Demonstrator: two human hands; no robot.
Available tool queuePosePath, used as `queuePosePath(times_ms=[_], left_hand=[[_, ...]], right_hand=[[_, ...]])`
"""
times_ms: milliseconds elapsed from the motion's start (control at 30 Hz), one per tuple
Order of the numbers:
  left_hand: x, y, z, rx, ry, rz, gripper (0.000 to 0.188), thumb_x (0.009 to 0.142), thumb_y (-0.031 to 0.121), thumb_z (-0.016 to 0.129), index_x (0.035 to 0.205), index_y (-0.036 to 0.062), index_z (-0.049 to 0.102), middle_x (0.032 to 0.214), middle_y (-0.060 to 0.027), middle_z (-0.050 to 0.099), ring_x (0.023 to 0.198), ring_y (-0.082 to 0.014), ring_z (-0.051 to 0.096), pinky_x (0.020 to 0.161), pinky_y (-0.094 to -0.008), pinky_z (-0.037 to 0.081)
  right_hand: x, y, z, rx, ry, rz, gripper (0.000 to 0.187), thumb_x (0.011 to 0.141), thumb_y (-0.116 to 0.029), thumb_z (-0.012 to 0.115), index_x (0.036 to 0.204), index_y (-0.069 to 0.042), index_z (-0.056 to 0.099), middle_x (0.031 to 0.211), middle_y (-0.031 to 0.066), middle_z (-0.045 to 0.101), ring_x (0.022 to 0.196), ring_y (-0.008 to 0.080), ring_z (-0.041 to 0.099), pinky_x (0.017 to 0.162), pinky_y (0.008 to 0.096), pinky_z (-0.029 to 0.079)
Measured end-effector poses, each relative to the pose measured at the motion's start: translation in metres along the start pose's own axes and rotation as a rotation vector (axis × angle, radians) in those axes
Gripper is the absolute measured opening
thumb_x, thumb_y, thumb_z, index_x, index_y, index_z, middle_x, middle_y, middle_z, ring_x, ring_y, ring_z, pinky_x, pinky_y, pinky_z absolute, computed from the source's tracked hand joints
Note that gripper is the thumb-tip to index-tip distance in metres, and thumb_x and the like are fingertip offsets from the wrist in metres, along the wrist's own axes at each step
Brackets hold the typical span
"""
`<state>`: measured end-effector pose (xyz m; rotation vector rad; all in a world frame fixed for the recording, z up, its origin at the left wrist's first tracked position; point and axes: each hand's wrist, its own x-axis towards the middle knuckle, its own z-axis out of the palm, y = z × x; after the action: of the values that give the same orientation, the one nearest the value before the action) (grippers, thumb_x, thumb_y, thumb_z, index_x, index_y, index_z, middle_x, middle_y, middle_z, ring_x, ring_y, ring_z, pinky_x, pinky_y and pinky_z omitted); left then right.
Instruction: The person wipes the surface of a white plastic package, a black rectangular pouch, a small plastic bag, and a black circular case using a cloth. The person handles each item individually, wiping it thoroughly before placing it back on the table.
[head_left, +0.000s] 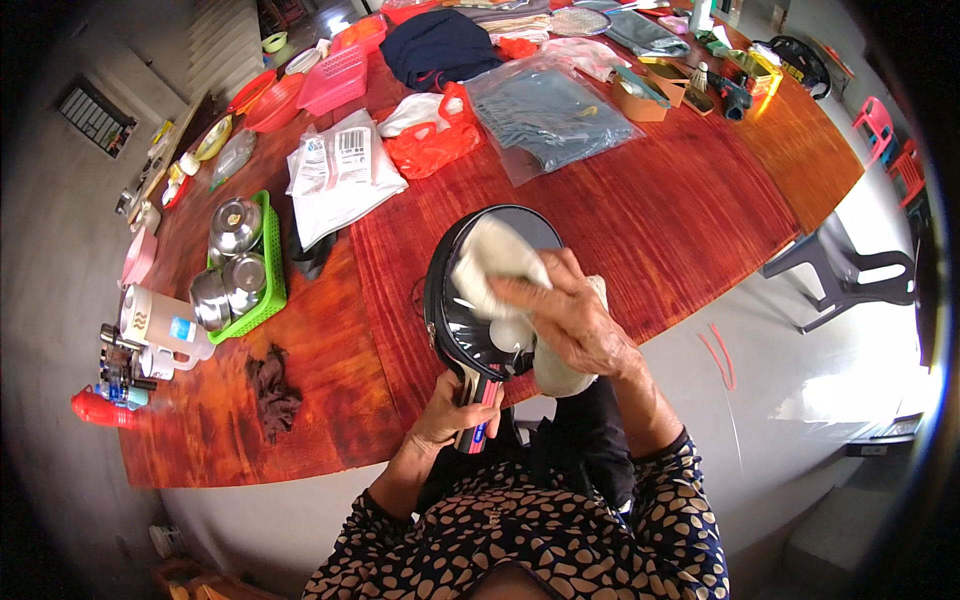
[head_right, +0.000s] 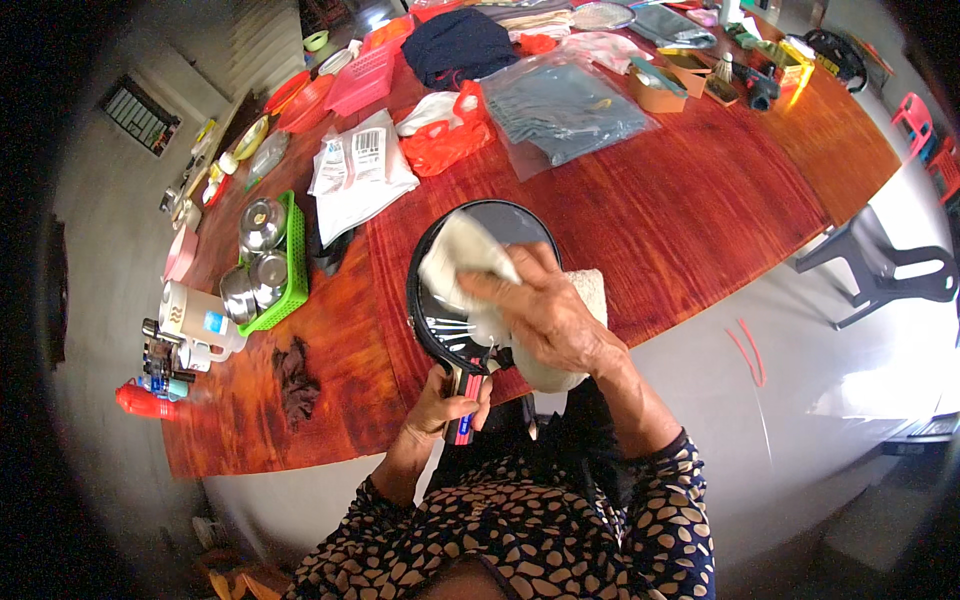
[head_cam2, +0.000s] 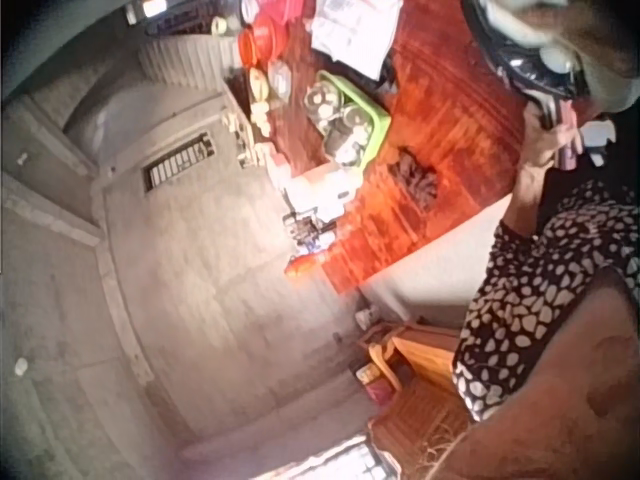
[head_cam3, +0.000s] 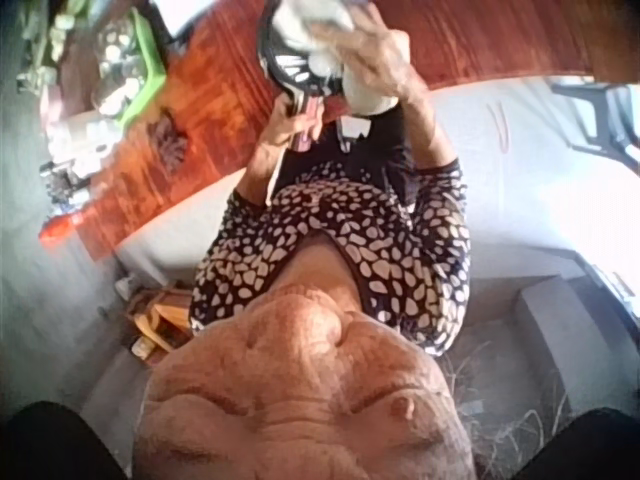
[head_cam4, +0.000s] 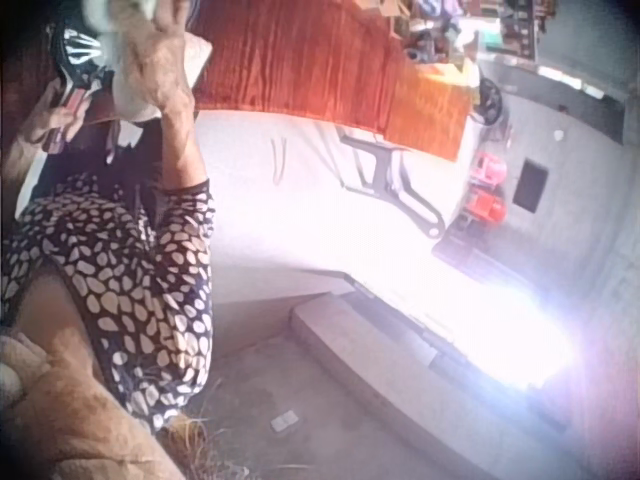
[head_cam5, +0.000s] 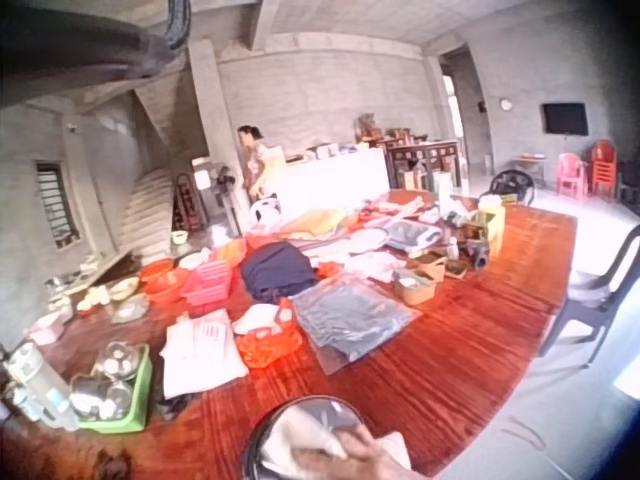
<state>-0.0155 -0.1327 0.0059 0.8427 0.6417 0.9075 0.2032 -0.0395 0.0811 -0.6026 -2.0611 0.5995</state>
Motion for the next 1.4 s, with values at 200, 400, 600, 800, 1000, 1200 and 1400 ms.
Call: queuePosePath(times_ms=[200,400,600,800,1000,1200,1400], left_hand=[[-0.003,-0.007,-0.004,-0.055,0.084,-0.058,0.066,0.077,0.002,0.065,0.134,0.0066,0.032,0.091,-0.0102,0.056,0.059,-0.0165,0.062,0.047,-0.0265,0.052],[-0.003,-0.001,0.004,0.102,0.017,-0.177,0.032,0.076,0.005,0.068,0.102,-0.0004,0.051,0.076,-0.0066,0.059,0.058,-0.0166,0.063,0.049,-0.0282,0.051],[-0.007,0.000,0.008,0.028,-0.017,-0.092,0.025,0.075,0.003,0.068,0.095,-0.0009,0.053,0.074,-0.0070,0.059,0.058,-0.0187,0.063,0.051,-0.0297,0.051],[0.003,-0.001,0.001,-0.066,-0.007,0.062,0.029,0.079,0.002,0.066,0.104,-0.0015,0.053,0.074,-0.0060,0.059,0.055,-0.0195,0.063,0.050,-0.0306,0.051],[0.015,0.001,0.002,-0.096,0.199,0.054,0.020,0.086,0.012,0.062,0.101,0.0027,0.054,0.070,-0.0051,0.058,0.052,-0.0192,0.063,0.046,-0.0303,0.052],[0.025,0.007,-0.007,-0.123,0.245,0.094,0.030,0.094,0.034,0.059,0.109,0.0089,0.057,0.086,-0.0030,0.066,0.064,-0.0132,0.066,0.053,-0.0269,0.057],[0.022,0.009,0.010,0.138,0.375,0.250,0.037,0.097,0.036,0.054,0.120,0.0073,0.058,0.104,-0.0012,0.066,0.089,-0.0100,0.064,0.073,-0.0241,0.054]], right_hand=[[0.002,-0.039,0.010,-0.321,-0.227,-0.220,0.043,0.066,-0.015,0.068,0.110,-0.016,0.066,0.126,0.0040,0.055,0.115,0.0237,0.049,0.087,0.0377,0.048],[0.019,-0.015,0.023,-0.475,-0.063,-0.236,0.042,0.071,-0.015,0.069,0.113,-0.013,0.063,0.119,0.0069,0.055,0.110,0.0275,0.050,0.080,0.0396,0.049],[0.026,0.021,0.009,-0.375,0.243,0.204,0.044,0.082,-0.008,0.061,0.126,-0.012,0.056,0.112,0.0130,0.058,0.102,0.0352,0.052,0.091,0.0452,0.044],[-0.020,0.042,0.042,-0.242,0.354,0.670,0.049,0.096,-0.024,0.046,0.141,-0.005,0.039,0.105,0.0247,0.054,0.096,0.0408,0.053,0.087,0.0492,0.042],[-0.040,0.001,0.071,-0.374,0.294,0.556,0.048,0.088,-0.006,0.053,0.134,0.002,0.046,0.114,0.0248,0.049,0.104,0.0412,0.049,0.089,0.0478,0.042],[-0.047,-0.033,0.072,-0.174,0.142,0.428,0.044,0.077,0.002,0.058,0.121,0.001,0.053,0.103,0.0225,0.050,0.088,0.0415,0.056,0.071,0.0462,0.049],[-0.012,-0.070,0.030,-0.081,0.099,0.263,0.050,0.076,0.006,0.057,0.125,-0.004,0.059,0.114,0.0173,0.054,0.099,0.0366,0.058,0.077,0.0420,0.054]])
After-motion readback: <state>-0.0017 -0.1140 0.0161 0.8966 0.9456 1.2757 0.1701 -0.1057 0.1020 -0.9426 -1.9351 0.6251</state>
